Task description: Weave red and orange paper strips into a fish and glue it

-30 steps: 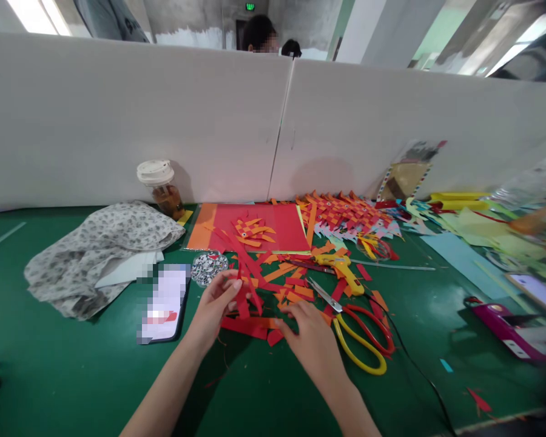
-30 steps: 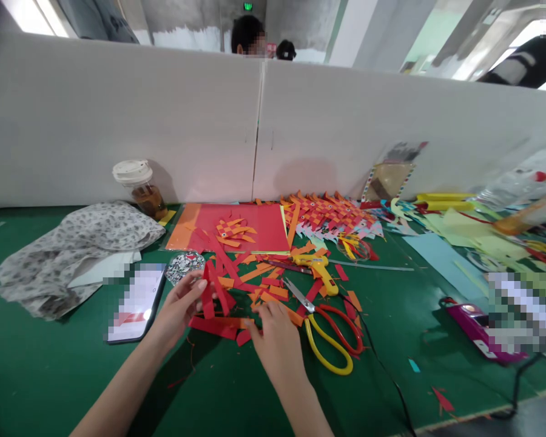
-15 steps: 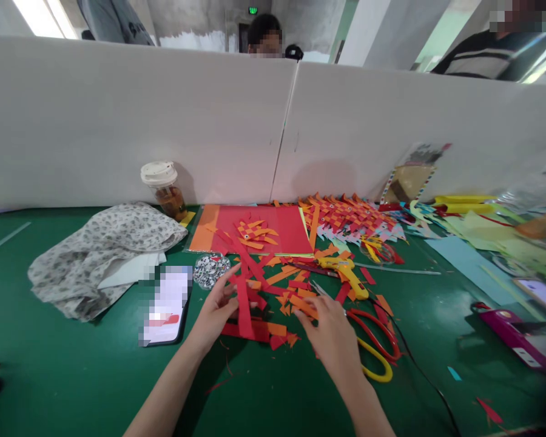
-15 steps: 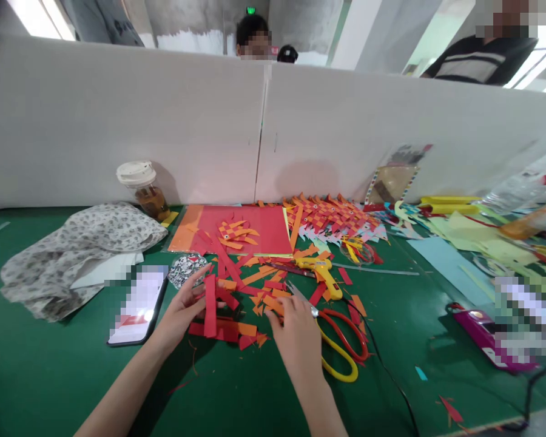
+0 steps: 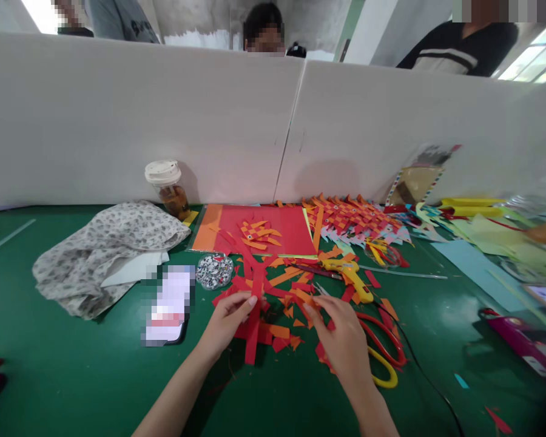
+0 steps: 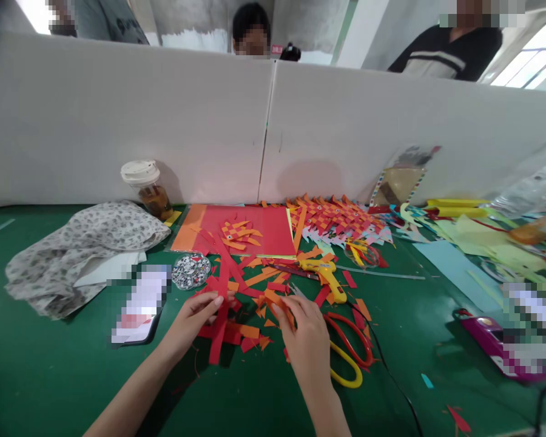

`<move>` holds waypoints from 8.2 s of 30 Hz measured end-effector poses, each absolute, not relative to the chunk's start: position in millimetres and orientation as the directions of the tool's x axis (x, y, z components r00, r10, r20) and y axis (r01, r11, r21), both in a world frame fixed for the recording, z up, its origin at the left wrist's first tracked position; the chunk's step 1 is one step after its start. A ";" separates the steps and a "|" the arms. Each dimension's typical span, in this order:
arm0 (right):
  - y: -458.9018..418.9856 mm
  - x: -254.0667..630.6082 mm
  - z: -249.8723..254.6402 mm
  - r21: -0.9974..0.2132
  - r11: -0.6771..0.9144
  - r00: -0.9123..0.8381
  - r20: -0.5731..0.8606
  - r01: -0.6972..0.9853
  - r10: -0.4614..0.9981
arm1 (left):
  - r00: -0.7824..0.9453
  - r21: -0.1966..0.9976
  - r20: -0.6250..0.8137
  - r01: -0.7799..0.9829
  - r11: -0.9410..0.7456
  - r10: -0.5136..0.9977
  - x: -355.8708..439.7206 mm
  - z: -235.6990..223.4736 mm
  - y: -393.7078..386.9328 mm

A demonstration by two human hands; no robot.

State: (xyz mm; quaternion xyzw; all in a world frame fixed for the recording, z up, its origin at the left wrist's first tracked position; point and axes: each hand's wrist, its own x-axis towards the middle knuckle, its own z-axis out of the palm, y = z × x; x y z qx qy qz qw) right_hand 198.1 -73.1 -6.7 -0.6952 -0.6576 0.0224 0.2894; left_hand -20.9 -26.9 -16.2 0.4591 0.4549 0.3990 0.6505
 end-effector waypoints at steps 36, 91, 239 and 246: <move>-57.2 177.2 19.5 -0.869 -0.043 0.033 -0.030 0.492 0.999 | 0.480 0.960 -0.256 0.024 0.279 0.839 -13.3 -16.5 -34.9; -61.8 171.7 28.3 -0.561 0.234 -0.331 -0.077 0.794 0.940 | 0.517 0.867 -0.346 -0.144 0.477 0.783 -19.1 -11.1 -33.5; -54.6 163.8 -0.1 -0.429 0.195 -0.067 0.295 0.882 0.953 | -0.130 0.910 -0.199 -0.393 0.134 0.971 -27.2 -13.8 -22.0; -57.0 151.4 -11.5 -0.450 0.216 -0.172 0.137 0.867 0.976 | -0.125 0.913 -0.199 -0.384 0.138 0.972 -25.8 -12.0 -21.1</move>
